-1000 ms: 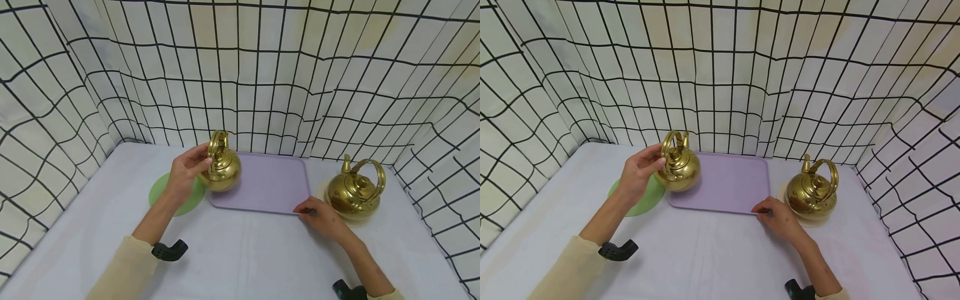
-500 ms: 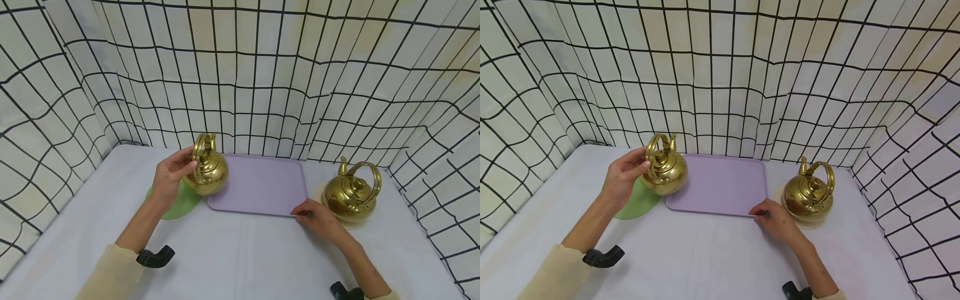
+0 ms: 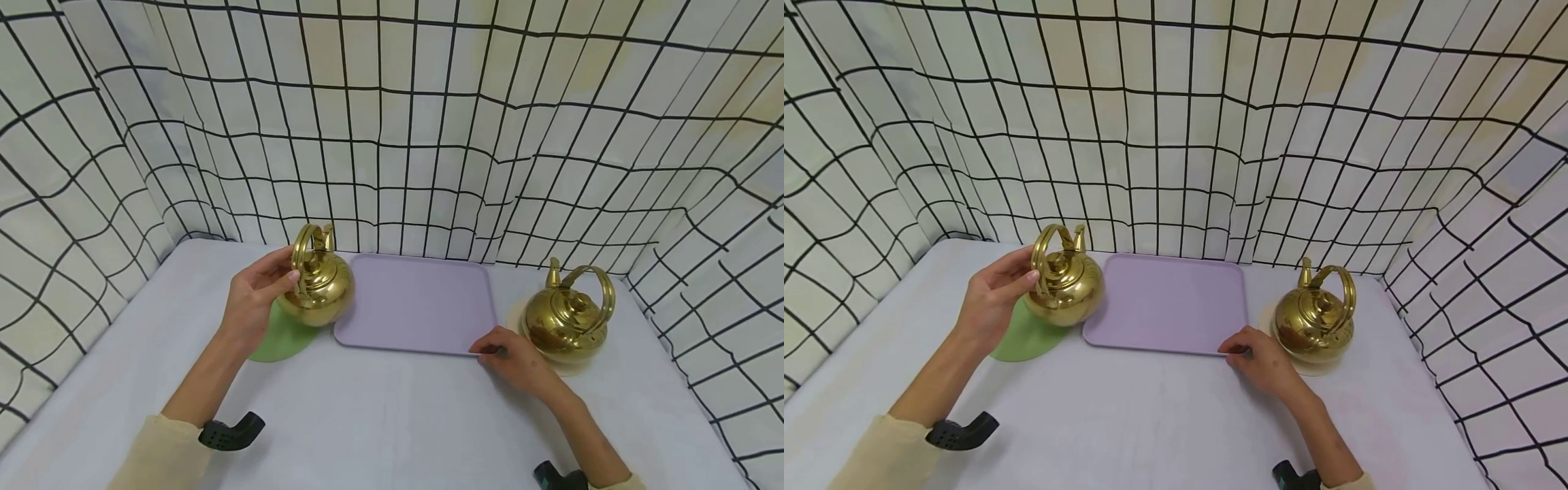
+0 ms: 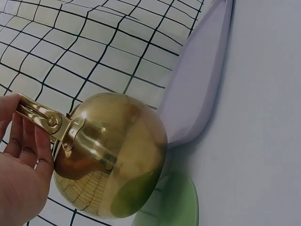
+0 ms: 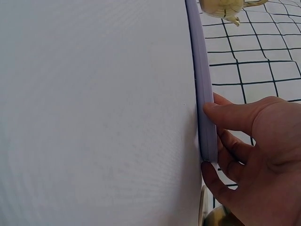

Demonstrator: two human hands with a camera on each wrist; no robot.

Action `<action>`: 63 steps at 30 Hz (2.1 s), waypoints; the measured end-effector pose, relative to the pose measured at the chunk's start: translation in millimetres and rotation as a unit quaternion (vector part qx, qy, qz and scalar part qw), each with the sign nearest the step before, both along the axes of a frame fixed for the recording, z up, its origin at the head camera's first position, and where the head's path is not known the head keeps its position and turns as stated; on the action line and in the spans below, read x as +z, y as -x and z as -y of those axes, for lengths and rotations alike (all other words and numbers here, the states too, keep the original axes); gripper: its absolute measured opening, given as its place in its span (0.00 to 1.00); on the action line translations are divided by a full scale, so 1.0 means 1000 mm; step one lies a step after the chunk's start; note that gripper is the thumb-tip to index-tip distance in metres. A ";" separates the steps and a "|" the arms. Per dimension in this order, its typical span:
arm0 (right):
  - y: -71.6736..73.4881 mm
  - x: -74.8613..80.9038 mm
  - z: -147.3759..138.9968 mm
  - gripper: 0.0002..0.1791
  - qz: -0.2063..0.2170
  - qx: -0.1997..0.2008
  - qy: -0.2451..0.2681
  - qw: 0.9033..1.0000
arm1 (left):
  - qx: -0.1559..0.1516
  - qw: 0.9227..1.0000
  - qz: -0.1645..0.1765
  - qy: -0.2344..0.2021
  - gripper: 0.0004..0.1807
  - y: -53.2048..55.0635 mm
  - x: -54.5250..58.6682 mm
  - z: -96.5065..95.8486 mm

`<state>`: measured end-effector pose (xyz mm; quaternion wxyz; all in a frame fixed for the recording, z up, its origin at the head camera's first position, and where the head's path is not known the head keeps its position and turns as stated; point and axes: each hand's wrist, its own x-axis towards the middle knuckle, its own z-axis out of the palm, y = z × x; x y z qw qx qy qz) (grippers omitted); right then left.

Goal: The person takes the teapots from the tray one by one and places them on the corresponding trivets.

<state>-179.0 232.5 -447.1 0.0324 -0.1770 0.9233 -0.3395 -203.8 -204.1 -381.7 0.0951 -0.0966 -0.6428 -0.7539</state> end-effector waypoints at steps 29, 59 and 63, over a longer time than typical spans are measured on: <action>-0.001 -0.001 -0.002 0.10 -0.006 0.003 0.001 1.000 | 0.013 1.000 -0.015 -0.018 0.19 -0.016 -0.006 0.027; -0.003 0.002 -0.002 0.10 0.003 -0.006 0.003 1.000 | 0.025 0.998 -0.006 -0.050 0.19 -0.031 -0.009 0.045; -0.004 0.002 -0.002 0.10 0.001 -0.006 0.001 1.000 | 0.021 0.999 -0.009 -0.043 0.19 -0.033 -0.010 0.046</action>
